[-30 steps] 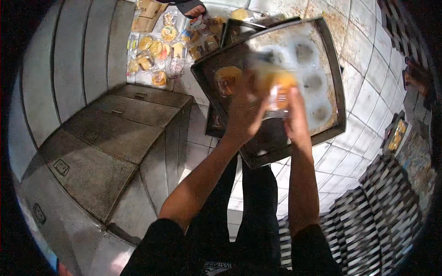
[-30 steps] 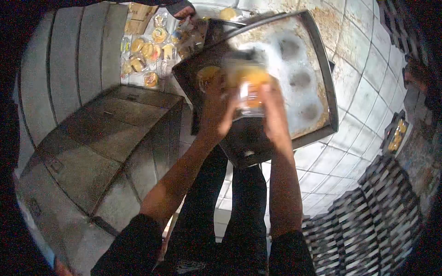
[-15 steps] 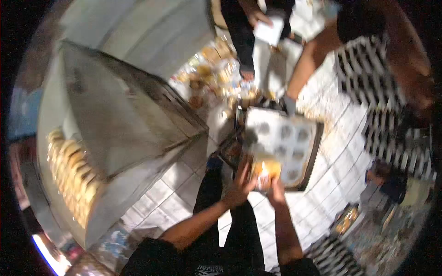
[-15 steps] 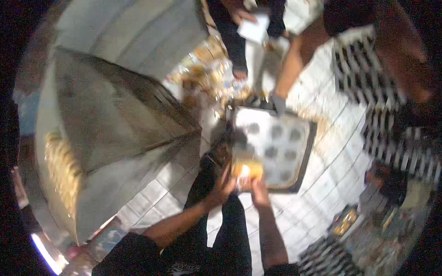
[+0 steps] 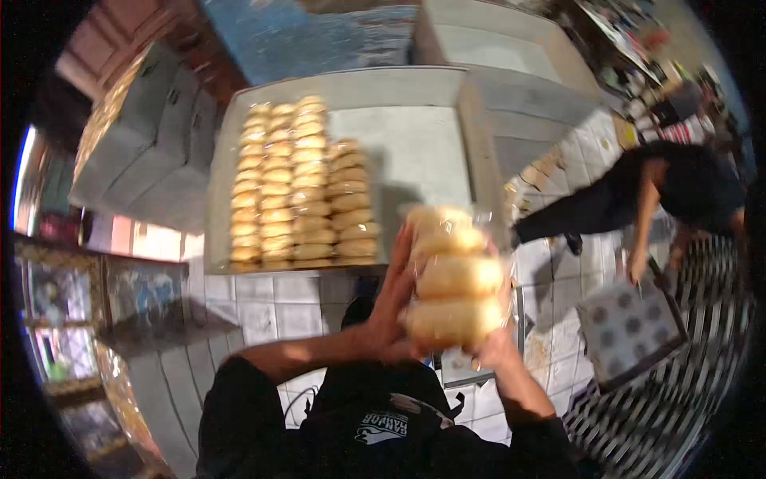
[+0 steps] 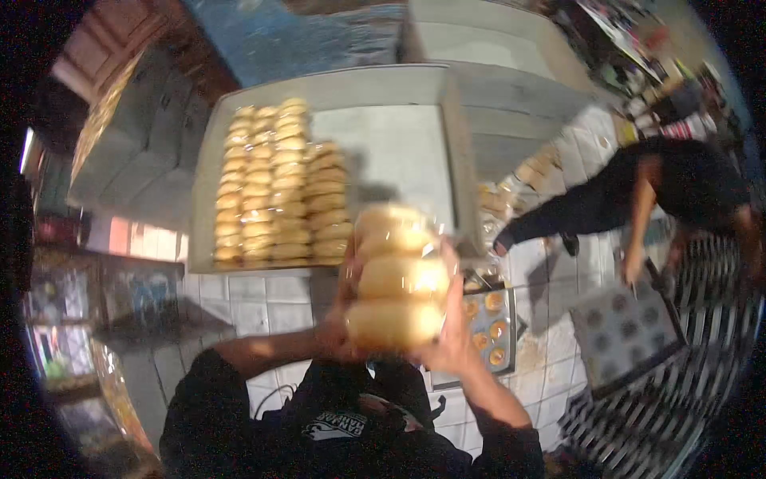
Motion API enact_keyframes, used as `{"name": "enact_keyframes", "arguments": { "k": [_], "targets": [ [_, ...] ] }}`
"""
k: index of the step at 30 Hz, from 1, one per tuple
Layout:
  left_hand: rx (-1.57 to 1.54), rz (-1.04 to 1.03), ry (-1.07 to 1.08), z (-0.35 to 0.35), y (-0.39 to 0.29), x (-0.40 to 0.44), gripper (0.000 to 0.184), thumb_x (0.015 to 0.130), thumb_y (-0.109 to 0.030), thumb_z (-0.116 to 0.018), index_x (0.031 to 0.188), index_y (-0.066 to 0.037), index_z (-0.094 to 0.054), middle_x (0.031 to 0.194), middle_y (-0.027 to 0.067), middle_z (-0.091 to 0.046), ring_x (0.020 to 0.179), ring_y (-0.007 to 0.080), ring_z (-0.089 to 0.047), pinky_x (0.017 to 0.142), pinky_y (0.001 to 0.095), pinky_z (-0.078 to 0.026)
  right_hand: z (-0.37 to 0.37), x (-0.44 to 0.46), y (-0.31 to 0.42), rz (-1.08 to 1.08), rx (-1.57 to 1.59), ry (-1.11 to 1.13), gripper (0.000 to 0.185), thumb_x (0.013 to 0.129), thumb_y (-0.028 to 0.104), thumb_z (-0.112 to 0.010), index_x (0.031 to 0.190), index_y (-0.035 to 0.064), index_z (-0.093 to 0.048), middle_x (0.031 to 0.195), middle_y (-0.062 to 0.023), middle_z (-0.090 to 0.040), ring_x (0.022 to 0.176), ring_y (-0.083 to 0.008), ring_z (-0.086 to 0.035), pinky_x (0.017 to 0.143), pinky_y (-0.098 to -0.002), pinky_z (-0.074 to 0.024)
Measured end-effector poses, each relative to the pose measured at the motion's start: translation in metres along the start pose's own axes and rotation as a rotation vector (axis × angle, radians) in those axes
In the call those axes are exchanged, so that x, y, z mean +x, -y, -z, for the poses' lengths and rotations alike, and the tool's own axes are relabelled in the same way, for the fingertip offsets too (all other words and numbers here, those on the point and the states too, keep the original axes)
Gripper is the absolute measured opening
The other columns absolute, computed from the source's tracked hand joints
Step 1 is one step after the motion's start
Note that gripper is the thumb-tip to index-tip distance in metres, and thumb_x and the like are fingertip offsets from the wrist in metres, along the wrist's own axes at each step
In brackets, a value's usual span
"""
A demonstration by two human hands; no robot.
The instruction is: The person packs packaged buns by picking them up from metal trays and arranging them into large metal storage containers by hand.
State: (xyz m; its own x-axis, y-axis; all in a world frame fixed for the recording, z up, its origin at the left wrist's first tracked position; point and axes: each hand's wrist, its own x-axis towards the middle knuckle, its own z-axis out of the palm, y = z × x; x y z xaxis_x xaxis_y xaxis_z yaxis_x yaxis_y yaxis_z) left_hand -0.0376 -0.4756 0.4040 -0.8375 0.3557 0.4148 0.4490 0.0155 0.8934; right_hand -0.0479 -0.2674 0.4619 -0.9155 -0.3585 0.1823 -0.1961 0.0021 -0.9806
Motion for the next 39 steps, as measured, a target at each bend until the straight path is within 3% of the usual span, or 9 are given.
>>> {"name": "enact_keyframes", "arguments": {
  "k": [4,11,14,18,20,25,34,36,39],
  "targets": [
    [0.053,0.136,-0.261,0.123,0.044,0.094,0.090,0.098,-0.054,-0.053,0.160,-0.003,-0.013,0.167,0.0261,-0.003,0.155,0.0422,-0.001,0.124,0.0530,-0.006,-0.043,0.180,-0.048,-0.114,0.086,-0.006,0.111,0.084,0.058,-0.072,0.158,-0.0005,-0.014,0.149,-0.0193,-0.043,0.138,-0.0278,-0.042,0.113,-0.0412,-0.0377],
    [-0.640,0.705,-0.355,0.285,0.175,0.207,0.065,0.103,-0.053,-0.047,0.142,-0.001,-0.046,0.122,0.0159,-0.061,0.108,0.0239,-0.061,0.095,0.0398,-0.050,-0.053,0.450,-0.172,-0.828,-0.027,0.197,0.091,0.092,0.071,-0.050,0.142,-0.0044,-0.047,0.130,-0.0230,-0.062,0.113,-0.0295,-0.066,0.093,-0.0412,-0.0545],
    [0.107,1.039,0.156,0.327,0.186,0.215,0.073,0.099,-0.061,-0.048,0.141,-0.001,-0.050,0.127,0.0189,-0.062,0.113,0.0294,-0.063,0.098,0.0411,-0.050,-0.041,0.491,-0.222,-1.137,-0.268,0.447,0.103,0.088,0.082,-0.039,0.140,-0.0065,-0.049,0.118,-0.0269,-0.067,0.092,-0.0298,-0.072,0.078,-0.0394,-0.0589],
    [0.711,0.295,-0.102,0.325,0.218,0.209,0.074,0.085,-0.050,-0.071,0.140,-0.004,-0.054,0.136,0.0235,-0.057,0.119,0.0341,-0.059,0.097,0.0454,-0.048,-0.034,0.469,-0.230,-0.976,-0.392,0.216,0.095,0.091,0.080,-0.039,0.130,-0.0049,-0.056,0.091,-0.0149,-0.075,0.084,-0.0229,-0.074,0.069,-0.0316,-0.0584],
    [1.188,-0.088,0.051,0.322,0.244,0.209,0.079,0.084,-0.054,-0.070,0.142,-0.004,-0.052,0.146,0.0237,-0.048,0.135,0.0364,-0.047,0.107,0.0558,-0.038,-0.042,0.452,-0.233,-0.960,-0.393,0.164,0.102,0.094,0.078,-0.034,0.149,-0.0066,-0.039,0.129,-0.0294,-0.062,0.110,-0.0341,-0.068,0.099,-0.0448,-0.0517],
    [1.298,0.197,0.267,0.324,0.276,0.219,0.094,0.087,-0.063,-0.062,0.153,-0.001,-0.036,0.155,0.0215,-0.039,0.145,0.0363,-0.034,0.114,0.0612,-0.025,-0.109,0.418,-0.276,-0.572,0.521,-0.061,0.097,0.095,0.078,-0.027,0.163,0.0123,-0.005,0.170,-0.0121,-0.005,0.156,-0.0315,-0.006,0.124,-0.0513,-0.0104],
    [1.393,0.021,0.433,0.327,0.268,0.211,0.085,0.086,-0.060,-0.064,0.147,-0.004,-0.044,0.149,0.0173,-0.048,0.136,0.0402,-0.045,0.114,0.0590,-0.030,-0.120,0.390,-0.261,-0.532,0.449,-0.054,0.084,0.105,0.062,-0.027,0.161,0.0026,-0.008,0.167,-0.0155,-0.016,0.154,-0.0290,-0.014,0.125,-0.0424,-0.0169],
    [1.297,0.487,0.655,0.320,0.242,0.241,0.077,0.086,-0.053,-0.068,0.145,-0.008,-0.048,0.149,0.0167,-0.049,0.136,0.0421,-0.044,0.115,0.0537,-0.031,-0.078,0.406,-0.225,-0.243,0.320,0.181,0.076,0.100,0.068,-0.037,0.156,0.0165,-0.036,0.160,-0.0129,-0.034,0.147,-0.0303,-0.031,0.117,-0.0511,-0.0315],
    [1.265,0.156,0.623,0.335,0.283,0.213,0.066,0.092,-0.035,-0.064,0.148,-0.005,-0.045,0.152,0.0197,-0.045,0.141,0.0379,-0.041,0.116,0.0478,-0.032,0.005,0.359,-0.123,-0.131,-0.031,0.130,0.061,0.094,0.054,-0.064,0.132,0.0058,-0.061,0.120,-0.0094,-0.067,0.114,-0.0228,-0.060,0.102,-0.0376,-0.0464]
  ]
}}
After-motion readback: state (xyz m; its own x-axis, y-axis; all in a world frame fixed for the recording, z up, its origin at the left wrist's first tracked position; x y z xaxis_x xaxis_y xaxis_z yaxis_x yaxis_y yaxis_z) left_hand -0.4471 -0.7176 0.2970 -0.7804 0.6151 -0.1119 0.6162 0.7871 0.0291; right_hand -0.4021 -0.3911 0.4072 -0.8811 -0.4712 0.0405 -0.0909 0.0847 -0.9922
